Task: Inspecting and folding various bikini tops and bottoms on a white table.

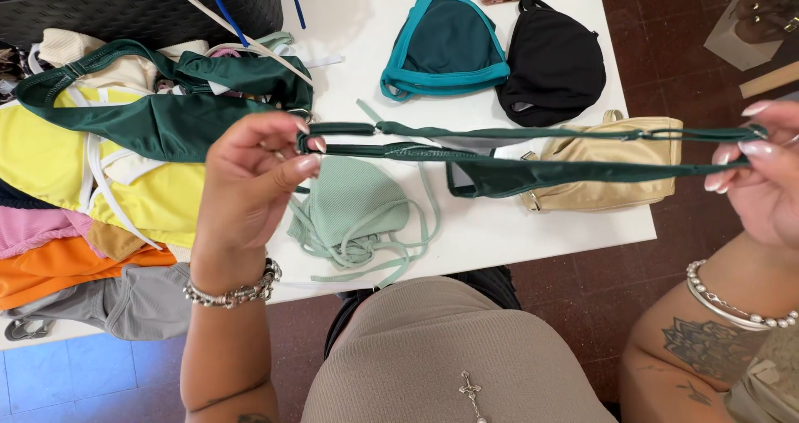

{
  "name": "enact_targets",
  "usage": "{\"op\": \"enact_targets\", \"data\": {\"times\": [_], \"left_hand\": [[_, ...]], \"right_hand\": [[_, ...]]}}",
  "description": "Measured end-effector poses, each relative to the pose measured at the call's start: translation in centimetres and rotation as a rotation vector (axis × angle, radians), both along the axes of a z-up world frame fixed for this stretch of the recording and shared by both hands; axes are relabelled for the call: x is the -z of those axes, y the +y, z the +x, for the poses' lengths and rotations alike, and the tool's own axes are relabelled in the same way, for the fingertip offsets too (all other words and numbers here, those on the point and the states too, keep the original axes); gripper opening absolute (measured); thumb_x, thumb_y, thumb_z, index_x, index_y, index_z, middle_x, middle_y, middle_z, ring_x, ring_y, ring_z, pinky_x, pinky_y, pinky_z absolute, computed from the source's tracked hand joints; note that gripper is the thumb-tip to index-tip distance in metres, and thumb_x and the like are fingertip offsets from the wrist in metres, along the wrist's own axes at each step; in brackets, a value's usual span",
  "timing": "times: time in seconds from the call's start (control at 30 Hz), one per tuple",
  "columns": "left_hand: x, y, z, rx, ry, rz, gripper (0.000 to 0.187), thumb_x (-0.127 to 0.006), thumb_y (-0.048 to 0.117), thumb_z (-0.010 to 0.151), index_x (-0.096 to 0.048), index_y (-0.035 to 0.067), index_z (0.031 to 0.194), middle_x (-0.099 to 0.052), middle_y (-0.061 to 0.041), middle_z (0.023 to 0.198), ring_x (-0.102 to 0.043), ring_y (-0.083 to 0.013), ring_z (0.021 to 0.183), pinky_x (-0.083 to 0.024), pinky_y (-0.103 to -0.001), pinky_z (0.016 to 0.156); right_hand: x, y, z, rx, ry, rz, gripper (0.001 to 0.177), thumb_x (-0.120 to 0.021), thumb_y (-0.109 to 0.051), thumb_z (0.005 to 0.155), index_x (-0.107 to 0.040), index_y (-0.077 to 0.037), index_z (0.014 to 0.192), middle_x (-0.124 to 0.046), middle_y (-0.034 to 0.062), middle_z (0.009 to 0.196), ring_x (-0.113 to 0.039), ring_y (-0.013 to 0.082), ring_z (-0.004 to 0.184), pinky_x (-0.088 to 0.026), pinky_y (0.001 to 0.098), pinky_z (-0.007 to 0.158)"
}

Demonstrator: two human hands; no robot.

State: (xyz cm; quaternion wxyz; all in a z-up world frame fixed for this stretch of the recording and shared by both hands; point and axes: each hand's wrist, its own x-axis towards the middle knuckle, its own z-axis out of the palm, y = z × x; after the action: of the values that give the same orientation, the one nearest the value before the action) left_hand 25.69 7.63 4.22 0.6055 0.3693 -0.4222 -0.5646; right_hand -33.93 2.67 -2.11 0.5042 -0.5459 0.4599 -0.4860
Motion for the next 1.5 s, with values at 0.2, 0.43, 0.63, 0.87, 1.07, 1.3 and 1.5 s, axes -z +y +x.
{"op": "enact_targets", "data": {"times": [0.2, 0.43, 0.63, 0.87, 1.07, 1.3, 1.5], "left_hand": [[1.0, 0.4, -0.4, -0.109, -0.093, -0.052, 0.024, -0.075, -0.005, 0.091, -0.07, 0.0, 0.114, -0.071, -0.016, 0.109, -0.072, -0.0193, 0.097, -0.059, -0.022, 0.078], [0.7, 0.1, -1.7, -0.218, -0.222, -0.119, 0.033, -0.077, -0.009, 0.088, -0.068, 0.0, 0.119, -0.066, -0.011, 0.11, -0.067, -0.0154, 0.097, -0.057, -0.022, 0.085], [0.0, 0.1, -2.0, -0.426, -0.598, -0.292, 0.014, -0.073, -0.006, 0.099, -0.069, -0.004, 0.112, -0.062, -0.018, 0.11, -0.062, -0.019, 0.1, -0.06, -0.024, 0.08], [-2.1, 3.1, -2.2, -0.264, -0.498, -0.217, 0.007, -0.06, -0.006, 0.102, -0.062, -0.009, 0.109, -0.069, -0.024, 0.1, -0.069, -0.0243, 0.081, -0.062, -0.029, 0.076], [0.1, 1.8, -1.4, -0.046, -0.496, 0.044, 0.015, -0.069, 0.002, 0.095, -0.068, -0.003, 0.11, -0.073, -0.015, 0.083, -0.074, -0.0183, 0.075, -0.061, -0.025, 0.075], [8.3, -4.0, -2.7, 0.052, -0.887, 0.136, 0.013, -0.073, 0.014, 0.095, -0.076, 0.011, 0.107, -0.064, -0.001, 0.079, -0.076, -0.0102, 0.075, -0.055, -0.02, 0.067], [7.6, -4.4, -8.5, -0.054, -1.032, -0.213, 0.024, -0.069, 0.017, 0.097, -0.069, 0.005, 0.118, -0.078, -0.011, 0.101, -0.073, -0.0244, 0.076, -0.055, -0.04, 0.075]], "right_hand": [[-0.3, 2.3, 1.7, 0.062, -0.003, -0.045, 0.03, -0.055, -0.011, 0.109, -0.054, -0.01, 0.138, -0.059, 0.0071, 0.142, -0.074, 0.0173, 0.087, -0.068, 0.0094, 0.073], [0.2, 2.9, 2.8, 0.102, -0.039, -0.103, 0.046, -0.071, -0.004, 0.087, -0.057, -0.012, 0.129, -0.058, 0.0112, 0.132, -0.067, 0.0229, 0.084, -0.067, 0.0263, 0.085], [-0.5, 3.8, 4.4, 0.25, 0.217, -0.168, 0.026, -0.066, -0.014, 0.112, -0.055, -0.005, 0.135, -0.058, 0.0101, 0.132, -0.072, 0.0273, 0.094, -0.061, 0.0212, 0.076], [0.9, 3.5, 2.3, 0.119, 0.336, -0.073, 0.027, -0.045, -0.023, 0.11, -0.049, 0.0, 0.095, -0.042, 0.0133, 0.062, -0.045, 0.0222, 0.046, -0.042, 0.0313, 0.046], [1.6, 1.1, 3.3, 0.161, 0.364, 0.043, 0.011, -0.054, -0.012, 0.119, -0.057, -0.003, 0.124, -0.051, 0.0102, 0.074, -0.049, 0.0159, 0.051, -0.037, 0.0254, 0.043], [-1.5, -1.0, 16.3, 0.152, 0.556, -0.045, 0.016, -0.081, 0.007, 0.108, -0.07, 0.009, 0.12, -0.071, 0.0164, 0.09, -0.067, 0.0148, 0.07, -0.058, 0.0202, 0.066], [0.1, 0.2, 22.5, 0.129, 0.651, -0.305, 0.02, -0.081, -0.001, 0.106, -0.07, 0.006, 0.121, -0.073, 0.0148, 0.095, -0.069, 0.018, 0.075, -0.058, 0.0251, 0.067]]}}
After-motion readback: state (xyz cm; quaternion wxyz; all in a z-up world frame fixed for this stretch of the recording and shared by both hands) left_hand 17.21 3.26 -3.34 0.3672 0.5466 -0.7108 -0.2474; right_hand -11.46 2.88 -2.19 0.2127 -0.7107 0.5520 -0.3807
